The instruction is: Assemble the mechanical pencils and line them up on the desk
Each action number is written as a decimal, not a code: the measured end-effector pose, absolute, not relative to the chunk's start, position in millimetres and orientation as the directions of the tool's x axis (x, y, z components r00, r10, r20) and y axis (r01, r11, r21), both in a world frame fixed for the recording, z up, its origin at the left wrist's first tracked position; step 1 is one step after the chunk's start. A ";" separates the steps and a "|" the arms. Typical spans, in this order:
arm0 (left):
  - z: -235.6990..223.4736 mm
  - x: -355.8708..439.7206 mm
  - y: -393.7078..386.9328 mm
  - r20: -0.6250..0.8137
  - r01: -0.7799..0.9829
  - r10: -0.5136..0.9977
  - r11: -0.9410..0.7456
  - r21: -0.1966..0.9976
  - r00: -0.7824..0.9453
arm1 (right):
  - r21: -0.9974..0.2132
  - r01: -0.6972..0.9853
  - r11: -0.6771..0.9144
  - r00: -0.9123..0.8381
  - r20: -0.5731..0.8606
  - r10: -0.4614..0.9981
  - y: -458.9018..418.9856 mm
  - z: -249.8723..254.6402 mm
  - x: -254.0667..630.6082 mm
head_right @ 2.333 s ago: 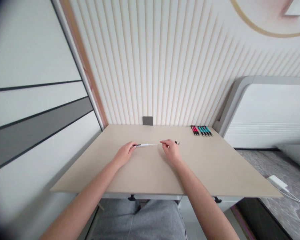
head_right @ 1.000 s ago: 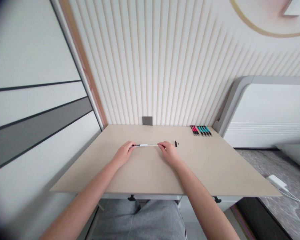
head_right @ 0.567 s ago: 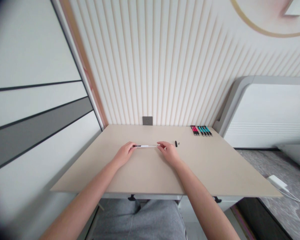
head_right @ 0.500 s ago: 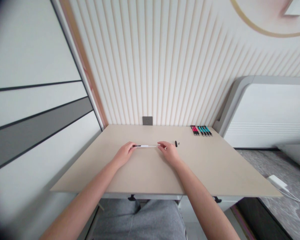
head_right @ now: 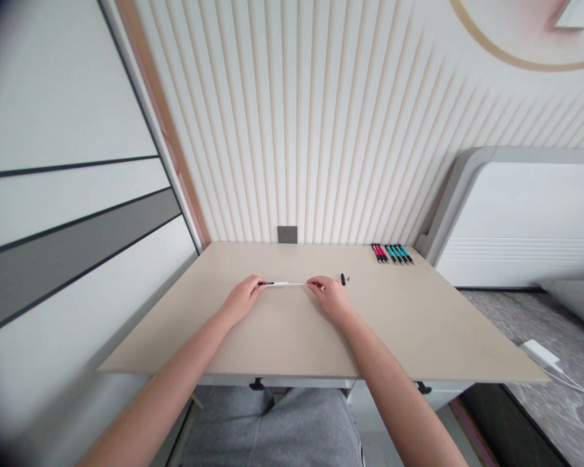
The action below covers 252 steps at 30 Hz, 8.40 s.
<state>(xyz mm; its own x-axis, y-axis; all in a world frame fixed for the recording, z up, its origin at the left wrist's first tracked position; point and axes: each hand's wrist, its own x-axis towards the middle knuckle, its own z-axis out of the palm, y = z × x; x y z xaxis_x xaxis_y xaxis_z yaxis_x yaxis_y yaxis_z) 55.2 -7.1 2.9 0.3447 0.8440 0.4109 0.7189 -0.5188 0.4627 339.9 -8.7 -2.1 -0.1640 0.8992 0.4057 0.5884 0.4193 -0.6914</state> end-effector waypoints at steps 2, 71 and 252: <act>3.2 55.5 -7.2 0.411 0.717 0.842 -0.523 0.461 0.350 | -0.689 0.587 0.425 -0.172 0.407 0.897 -8.8 -2.3 339.7; 8.0 57.1 -11.2 0.390 0.676 0.825 -0.561 0.478 0.409 | -0.253 0.948 -0.194 0.251 0.217 0.943 -8.1 1.0 369.9; 5.0 57.2 -11.8 0.461 0.612 0.760 -0.645 0.457 0.457 | -0.697 0.500 0.514 -0.310 0.411 0.858 -22.4 5.9 332.3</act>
